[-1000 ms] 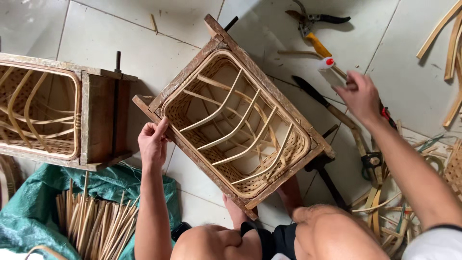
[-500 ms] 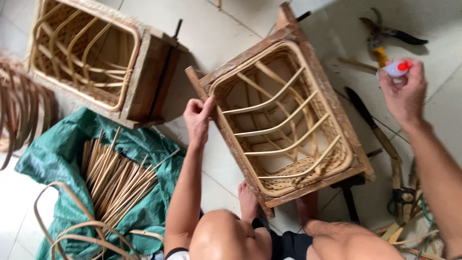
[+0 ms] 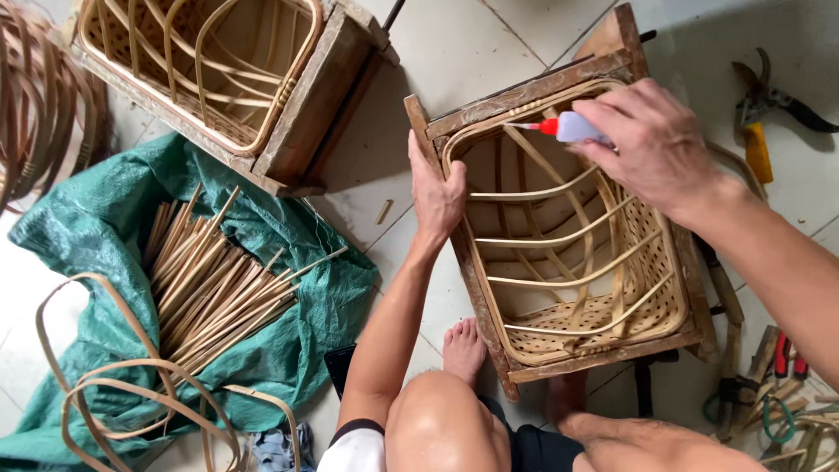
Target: The person inserts thin bamboo strips into a rectangular basket frame, tapping them into place with a hammer. They then apply glue along the basket's rim and edges to secure the strips. The person works on a single basket throughout the clip.
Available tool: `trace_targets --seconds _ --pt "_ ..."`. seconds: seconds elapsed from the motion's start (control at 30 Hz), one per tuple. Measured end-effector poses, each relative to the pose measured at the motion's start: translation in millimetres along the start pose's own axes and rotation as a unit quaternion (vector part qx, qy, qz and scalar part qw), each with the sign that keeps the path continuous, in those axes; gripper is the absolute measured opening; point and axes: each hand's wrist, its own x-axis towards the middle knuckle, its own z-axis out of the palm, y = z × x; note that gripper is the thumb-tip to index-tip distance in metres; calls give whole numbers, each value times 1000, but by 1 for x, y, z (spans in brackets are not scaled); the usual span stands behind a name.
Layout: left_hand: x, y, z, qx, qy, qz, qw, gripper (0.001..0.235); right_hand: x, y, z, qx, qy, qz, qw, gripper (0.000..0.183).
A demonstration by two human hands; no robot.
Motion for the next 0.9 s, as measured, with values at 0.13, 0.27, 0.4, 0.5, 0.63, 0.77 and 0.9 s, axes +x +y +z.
trace_targets --seconds 0.13,0.27,0.4,0.5,0.63,0.77,0.9 --pt "2 -1 2 27 4 0 1000 86 19 0 10 -21 17 -19 999 39" --pt "4 -9 5 44 13 17 999 87 29 1 20 -38 42 -38 998 34" --pt "5 -17 8 67 23 37 997 87 38 -2 19 -63 59 -55 995 30" --pt "5 -21 9 78 26 32 996 88 44 -11 12 -40 57 -45 997 35" --pt "5 -23 10 81 30 40 995 87 46 -19 -2 234 -77 176 953 42" --pt "6 -24 9 87 36 47 994 87 43 -4 -19 586 -143 309 735 36" --pt "7 -26 8 66 16 30 997 87 39 22 -36 785 -124 253 551 41"
